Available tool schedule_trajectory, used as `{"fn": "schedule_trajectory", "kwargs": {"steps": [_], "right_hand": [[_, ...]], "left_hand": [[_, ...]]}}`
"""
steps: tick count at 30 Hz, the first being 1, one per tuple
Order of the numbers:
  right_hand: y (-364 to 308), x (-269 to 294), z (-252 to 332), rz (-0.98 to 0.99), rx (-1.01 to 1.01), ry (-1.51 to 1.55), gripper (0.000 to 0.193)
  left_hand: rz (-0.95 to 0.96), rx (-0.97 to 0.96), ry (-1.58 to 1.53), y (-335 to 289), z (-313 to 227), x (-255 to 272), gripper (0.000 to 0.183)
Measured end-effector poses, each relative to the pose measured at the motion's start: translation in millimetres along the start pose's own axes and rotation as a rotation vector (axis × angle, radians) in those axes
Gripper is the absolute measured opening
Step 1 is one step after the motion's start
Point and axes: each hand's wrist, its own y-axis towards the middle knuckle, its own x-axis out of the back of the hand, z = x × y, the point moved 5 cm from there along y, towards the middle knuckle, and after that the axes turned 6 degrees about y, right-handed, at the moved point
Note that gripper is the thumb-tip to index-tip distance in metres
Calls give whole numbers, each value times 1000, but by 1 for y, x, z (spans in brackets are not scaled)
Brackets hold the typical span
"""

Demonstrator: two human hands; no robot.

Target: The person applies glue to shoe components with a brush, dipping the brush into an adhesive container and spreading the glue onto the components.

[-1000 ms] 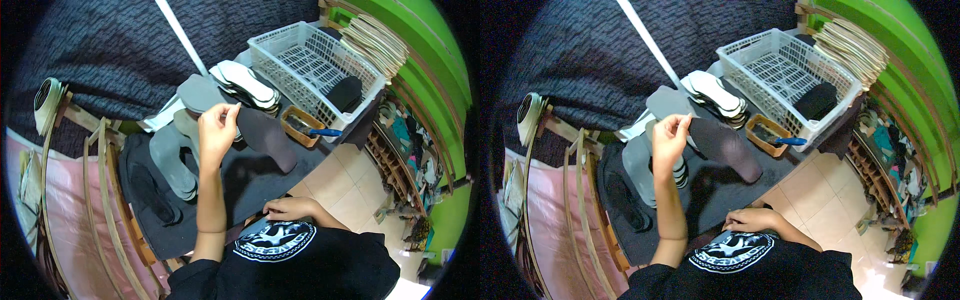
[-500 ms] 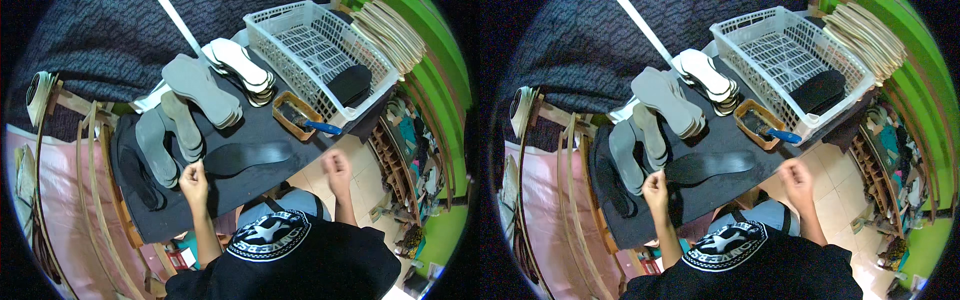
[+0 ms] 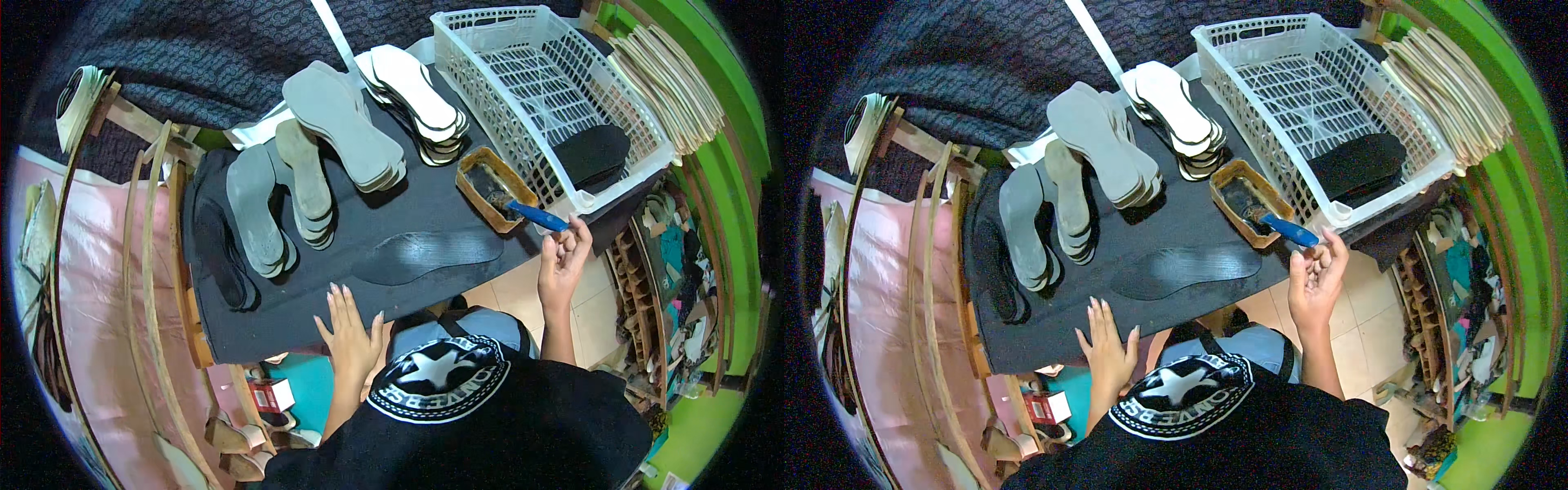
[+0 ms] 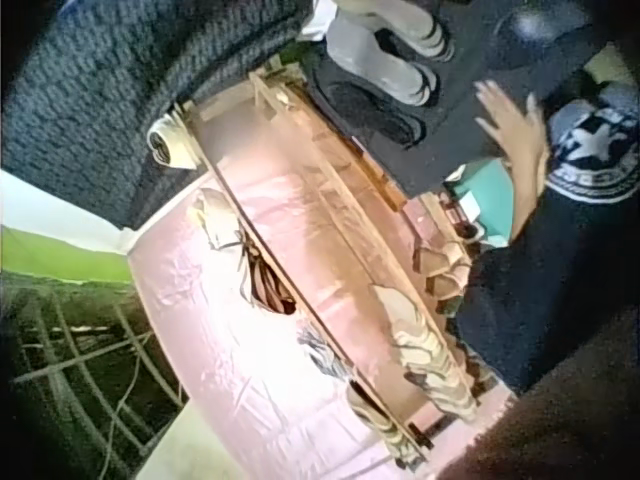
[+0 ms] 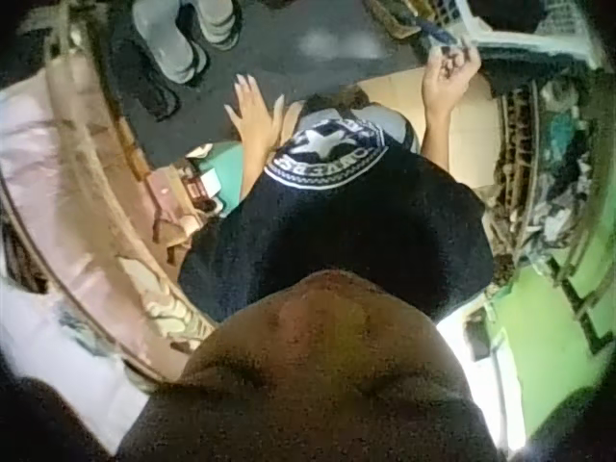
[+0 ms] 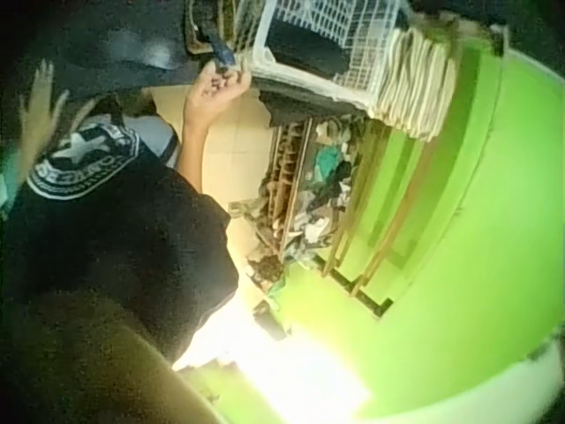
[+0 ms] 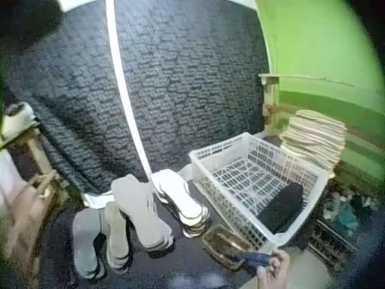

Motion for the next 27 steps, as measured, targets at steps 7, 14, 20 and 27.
{"fn": "schedule_trajectory", "kwargs": {"steps": [7, 14, 20, 27], "right_hand": [[16, -12, 3, 48, 3, -164, 26], [27, -13, 9, 71, 94, -226, 17], [32, -12, 9, 88, 155, -218, 17], [31, -10, 4, 129, 80, -212, 18]], "left_hand": [[-61, -16, 12, -2, -11, -2, 67], [-9, -22, 86, -2, -13, -5, 71], [48, -100, 76, 9, -3, -2, 81], [68, -162, -18, 19, 2, 17, 82]]}}
